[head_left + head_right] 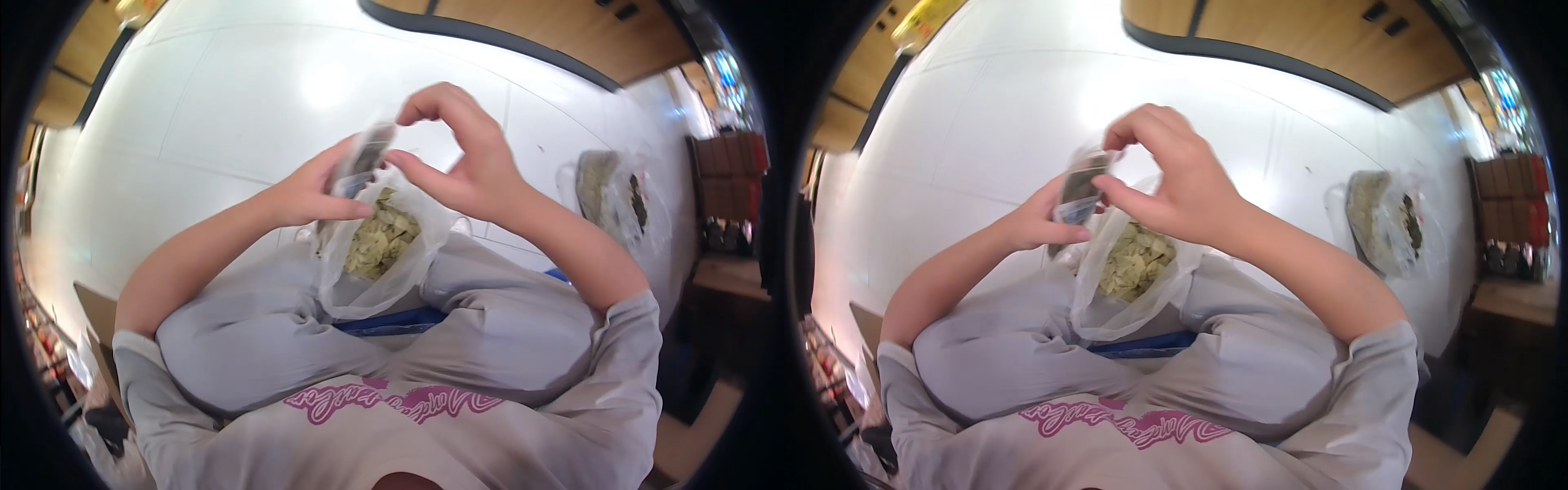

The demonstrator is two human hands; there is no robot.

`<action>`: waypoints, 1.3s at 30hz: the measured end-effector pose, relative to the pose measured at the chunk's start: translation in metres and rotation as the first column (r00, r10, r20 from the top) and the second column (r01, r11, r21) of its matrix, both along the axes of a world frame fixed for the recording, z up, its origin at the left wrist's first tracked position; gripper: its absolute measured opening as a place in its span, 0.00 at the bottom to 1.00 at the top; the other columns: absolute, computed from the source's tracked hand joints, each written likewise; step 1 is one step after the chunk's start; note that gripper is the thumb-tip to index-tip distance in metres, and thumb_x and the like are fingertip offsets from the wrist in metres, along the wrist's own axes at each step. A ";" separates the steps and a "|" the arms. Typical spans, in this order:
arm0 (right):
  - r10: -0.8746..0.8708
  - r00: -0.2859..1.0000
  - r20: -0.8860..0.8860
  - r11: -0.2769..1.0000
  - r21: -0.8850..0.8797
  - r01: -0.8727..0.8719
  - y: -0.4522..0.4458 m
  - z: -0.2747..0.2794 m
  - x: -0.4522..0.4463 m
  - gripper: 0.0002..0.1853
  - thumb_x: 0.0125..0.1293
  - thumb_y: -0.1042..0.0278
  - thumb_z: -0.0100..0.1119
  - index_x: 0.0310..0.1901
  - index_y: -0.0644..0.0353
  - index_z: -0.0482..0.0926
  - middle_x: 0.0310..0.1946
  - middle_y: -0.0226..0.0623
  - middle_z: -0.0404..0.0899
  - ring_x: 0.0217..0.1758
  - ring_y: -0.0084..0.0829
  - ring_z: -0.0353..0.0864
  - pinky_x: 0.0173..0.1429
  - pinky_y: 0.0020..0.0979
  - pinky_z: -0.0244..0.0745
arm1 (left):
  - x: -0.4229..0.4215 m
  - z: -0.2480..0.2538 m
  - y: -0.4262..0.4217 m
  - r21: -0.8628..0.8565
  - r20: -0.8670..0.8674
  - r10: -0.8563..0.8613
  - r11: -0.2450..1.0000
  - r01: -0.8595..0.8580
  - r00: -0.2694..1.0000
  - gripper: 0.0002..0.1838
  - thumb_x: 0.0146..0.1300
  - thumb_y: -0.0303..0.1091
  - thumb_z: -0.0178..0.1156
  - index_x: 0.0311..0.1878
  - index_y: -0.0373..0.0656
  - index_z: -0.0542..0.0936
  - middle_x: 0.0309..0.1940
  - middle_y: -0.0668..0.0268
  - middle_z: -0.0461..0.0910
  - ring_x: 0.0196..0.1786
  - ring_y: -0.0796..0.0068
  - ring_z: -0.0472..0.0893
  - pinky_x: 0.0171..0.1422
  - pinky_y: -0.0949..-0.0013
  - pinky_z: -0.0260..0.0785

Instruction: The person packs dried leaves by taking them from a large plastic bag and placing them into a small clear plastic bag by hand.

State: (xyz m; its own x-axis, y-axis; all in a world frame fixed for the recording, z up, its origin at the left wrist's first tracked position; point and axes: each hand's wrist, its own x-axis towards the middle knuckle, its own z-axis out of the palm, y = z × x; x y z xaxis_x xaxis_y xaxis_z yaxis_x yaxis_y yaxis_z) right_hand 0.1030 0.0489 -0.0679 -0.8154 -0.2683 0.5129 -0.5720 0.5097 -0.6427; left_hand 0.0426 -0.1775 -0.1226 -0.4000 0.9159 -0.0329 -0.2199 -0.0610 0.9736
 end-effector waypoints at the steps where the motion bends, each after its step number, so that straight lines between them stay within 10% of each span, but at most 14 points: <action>1: 0.005 0.996 0.093 0.995 -0.095 0.004 -0.001 -0.001 -0.001 0.15 0.58 0.67 0.70 0.44 0.61 0.76 0.39 0.39 0.78 0.44 0.37 0.79 0.52 0.36 0.75 | -0.003 -0.002 -0.005 -0.100 0.013 0.032 0.995 -0.030 0.999 0.49 0.54 0.33 0.73 0.78 0.41 0.58 0.64 0.59 0.71 0.66 0.68 0.70 0.73 0.59 0.63; 6: 0.053 0.950 0.307 0.984 -0.177 0.002 0.001 0.007 -0.004 0.22 0.58 0.64 0.74 0.51 0.58 0.75 0.40 0.33 0.78 0.47 0.29 0.79 0.56 0.33 0.74 | -0.010 -0.019 -0.018 -0.260 -0.008 0.076 0.963 -0.075 0.997 0.46 0.53 0.33 0.72 0.74 0.39 0.62 0.60 0.61 0.74 0.62 0.69 0.75 0.70 0.61 0.67; 12: 0.033 0.999 0.031 0.994 -0.107 -0.030 0.007 -0.010 -0.011 0.15 0.53 0.65 0.74 0.35 0.61 0.78 0.39 0.43 0.78 0.43 0.43 0.79 0.49 0.39 0.75 | -0.013 -0.039 -0.011 -0.147 -0.019 0.071 0.986 -0.073 0.997 0.44 0.48 0.41 0.73 0.69 0.41 0.66 0.60 0.62 0.73 0.64 0.63 0.75 0.71 0.50 0.67; 18: 0.102 0.982 0.156 0.995 -0.037 -0.097 0.016 0.004 -0.013 0.11 0.53 0.66 0.72 0.28 0.62 0.80 0.32 0.40 0.80 0.41 0.42 0.80 0.45 0.40 0.76 | -0.004 -0.017 0.008 -0.161 0.034 0.035 0.987 -0.029 0.999 0.46 0.45 0.45 0.73 0.68 0.42 0.67 0.60 0.61 0.70 0.63 0.64 0.73 0.68 0.49 0.69; 39: 0.130 0.863 0.489 0.980 0.068 -0.186 0.017 0.005 -0.021 0.14 0.59 0.56 0.68 0.43 0.52 0.90 0.36 0.32 0.89 0.42 0.32 0.86 0.47 0.34 0.77 | 0.006 0.000 0.023 -0.024 0.023 -0.085 0.996 0.086 0.996 0.49 0.58 0.63 0.57 0.73 0.33 0.63 0.66 0.51 0.67 0.62 0.57 0.73 0.67 0.48 0.69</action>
